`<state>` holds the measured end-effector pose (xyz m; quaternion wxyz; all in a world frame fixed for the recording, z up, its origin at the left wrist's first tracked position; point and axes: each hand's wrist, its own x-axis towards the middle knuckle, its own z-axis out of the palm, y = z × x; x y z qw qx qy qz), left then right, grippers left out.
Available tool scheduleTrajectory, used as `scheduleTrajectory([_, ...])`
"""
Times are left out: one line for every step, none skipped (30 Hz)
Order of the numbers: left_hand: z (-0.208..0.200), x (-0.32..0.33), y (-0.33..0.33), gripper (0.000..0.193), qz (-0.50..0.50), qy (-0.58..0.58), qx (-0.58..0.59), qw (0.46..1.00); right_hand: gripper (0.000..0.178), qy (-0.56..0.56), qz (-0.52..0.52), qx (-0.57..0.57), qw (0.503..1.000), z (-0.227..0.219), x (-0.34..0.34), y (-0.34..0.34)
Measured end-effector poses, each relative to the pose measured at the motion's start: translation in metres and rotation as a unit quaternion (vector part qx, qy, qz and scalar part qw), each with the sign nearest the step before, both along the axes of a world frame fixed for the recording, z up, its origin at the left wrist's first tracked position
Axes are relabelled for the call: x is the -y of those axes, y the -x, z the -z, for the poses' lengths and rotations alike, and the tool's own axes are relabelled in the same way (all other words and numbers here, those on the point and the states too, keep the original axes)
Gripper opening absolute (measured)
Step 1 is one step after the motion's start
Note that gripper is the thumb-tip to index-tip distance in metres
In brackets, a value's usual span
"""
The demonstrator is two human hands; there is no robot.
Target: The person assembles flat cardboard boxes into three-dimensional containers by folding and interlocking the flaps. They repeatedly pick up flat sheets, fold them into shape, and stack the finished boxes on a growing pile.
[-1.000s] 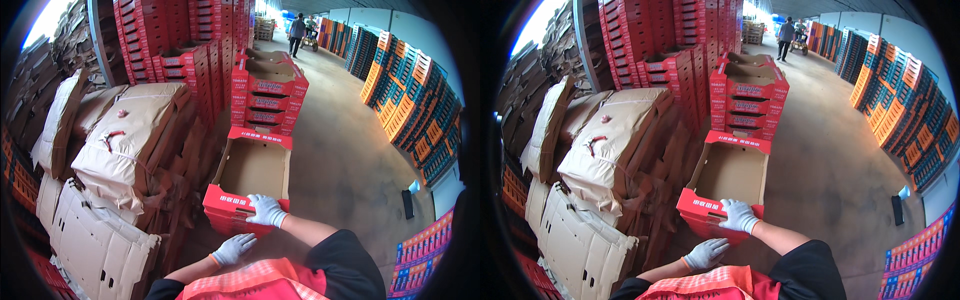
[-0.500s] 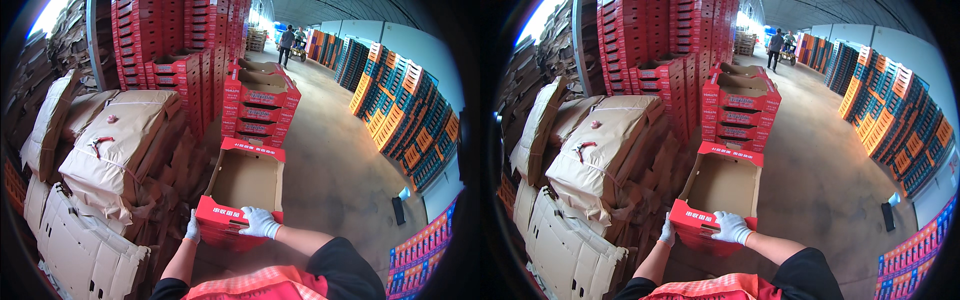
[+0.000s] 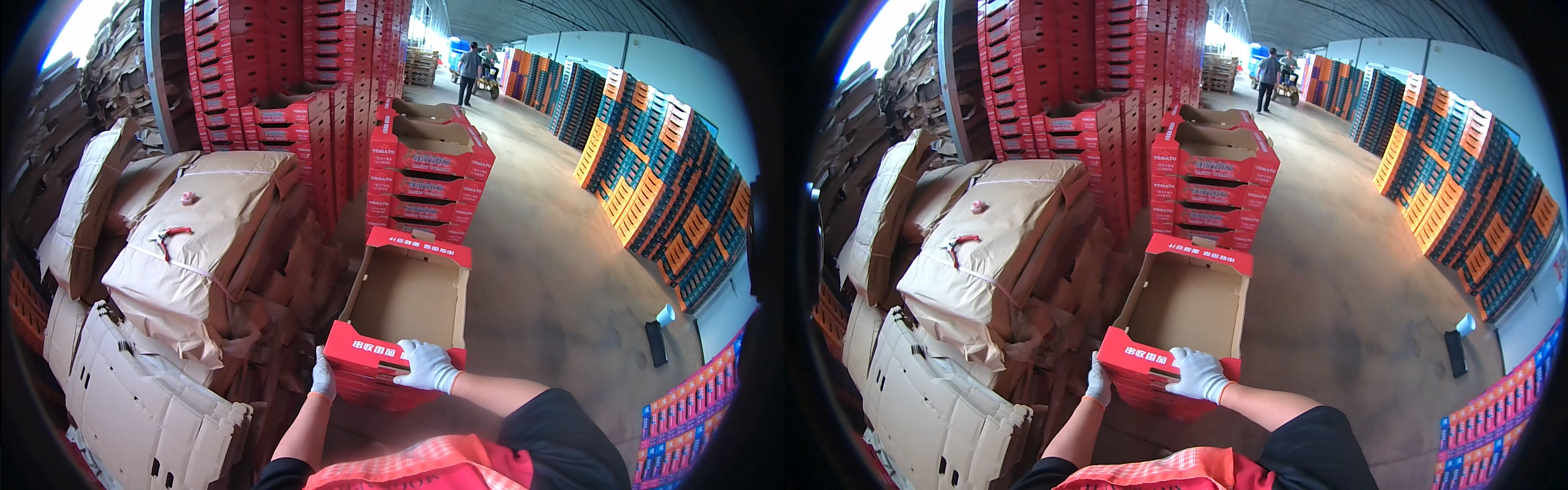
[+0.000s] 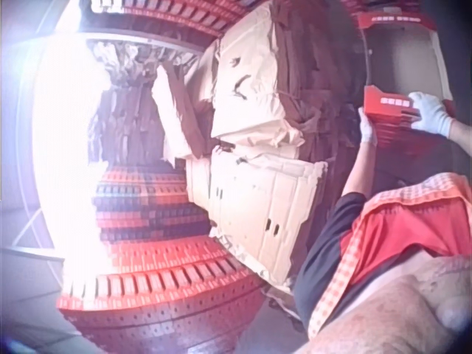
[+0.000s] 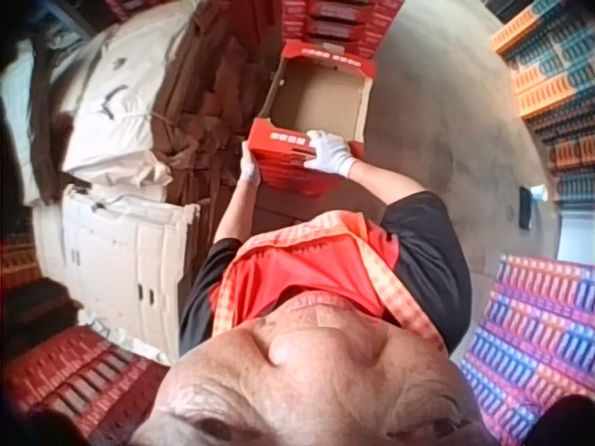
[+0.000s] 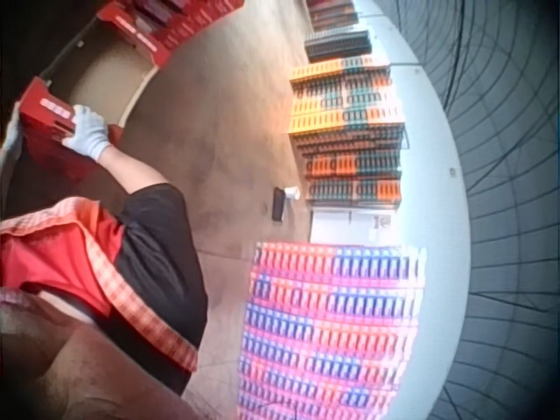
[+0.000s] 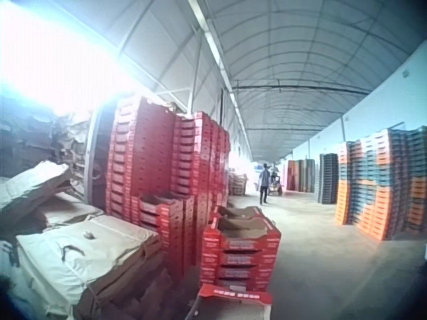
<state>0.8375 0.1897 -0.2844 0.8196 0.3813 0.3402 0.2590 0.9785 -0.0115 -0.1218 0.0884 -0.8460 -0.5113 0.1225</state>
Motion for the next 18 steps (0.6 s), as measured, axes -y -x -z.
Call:
scheduleTrajectory([-0.001,0.006,0.003,0.062,-0.006,0.016,-0.01,1.0,0.077,-0.005,0.002,0.006,1.0,-0.001,-0.003,0.002])
scheduleTrajectory([-0.005,0.009,0.01,0.061,-0.029,0.0,0.005,1.0,0.077,-0.002,0.002,0.004,1.0,-0.001,-0.007,0.004])
scheduleTrajectory([-0.01,0.015,0.017,0.06,-0.019,0.013,-0.02,1.0,0.077,-0.013,-0.004,0.001,1.0,-0.001,-0.01,0.007])
scheduleTrajectory([-0.015,0.017,0.027,0.058,-0.026,-0.007,-0.019,0.999,0.078,-0.01,-0.006,0.012,1.0,0.0,-0.013,0.008])
scheduleTrajectory([-0.022,0.022,0.038,0.057,-0.042,-0.062,-0.001,0.997,0.078,-0.007,-0.003,0.019,1.0,0.003,-0.015,0.009])
scheduleTrajectory([-0.026,0.023,0.054,0.052,-0.033,-0.04,-0.038,0.998,0.078,-0.004,-0.003,0.022,1.0,0.005,-0.016,0.01])
scheduleTrajectory([-0.036,0.028,0.069,0.048,-0.031,-0.018,-0.086,0.996,0.078,-0.005,-0.001,0.031,0.999,0.008,-0.016,0.009])
scheduleTrajectory([-0.039,0.028,0.09,0.052,-0.026,-0.042,-0.067,0.996,0.079,-0.016,-0.001,0.035,0.999,0.011,-0.014,0.008])
scheduleTrajectory([-0.05,0.033,0.111,0.057,-0.005,-0.067,-0.063,0.996,0.079,-0.024,-0.004,0.036,0.999,0.013,-0.012,0.006])
scheduleTrajectory([-0.053,0.031,0.136,0.049,-0.004,-0.098,-0.045,0.994,0.079,-0.023,-0.006,0.035,0.999,0.015,-0.009,0.004])
scheduleTrajectory([-0.062,0.036,0.163,0.041,0.0,-0.099,-0.057,0.994,0.078,-0.023,-0.004,0.043,0.999,0.014,-0.008,0.002])
scheduleTrajectory([-0.068,0.034,0.192,0.041,-0.008,-0.206,-0.081,0.975,0.08,-0.017,-0.005,0.044,0.999,0.011,-0.006,0.001])
scheduleTrajectory([-0.075,0.038,0.227,0.041,-0.029,-0.256,-0.168,0.951,0.081,-0.002,-0.003,0.04,0.999,0.005,-0.006,0.002])
scheduleTrajectory([-0.082,0.035,0.261,0.041,-0.086,-0.288,-0.123,0.946,0.084,0.009,-0.005,0.045,0.999,-0.003,-0.007,0.004])
scheduleTrajectory([-0.087,0.036,0.301,0.042,-0.159,-0.294,-0.113,0.936,0.086,0.051,0.0,0.041,0.998,-0.013,-0.011,0.009])
scheduleTrajectory([-0.095,0.033,0.34,0.043,-0.231,-0.298,-0.103,0.921,0.089,0.08,0.009,0.06,0.995,-0.024,-0.018,0.017])
scheduleTrajectory([-0.099,0.031,0.383,0.044,-0.266,-0.298,-0.078,0.913,0.091,0.141,0.039,0.087,0.985,-0.035,-0.027,0.028])
scheduleTrajectory([-0.105,0.027,0.422,0.066,-0.293,-0.333,-0.202,0.873,0.098,0.152,0.028,0.118,0.981,-0.048,-0.038,0.042])
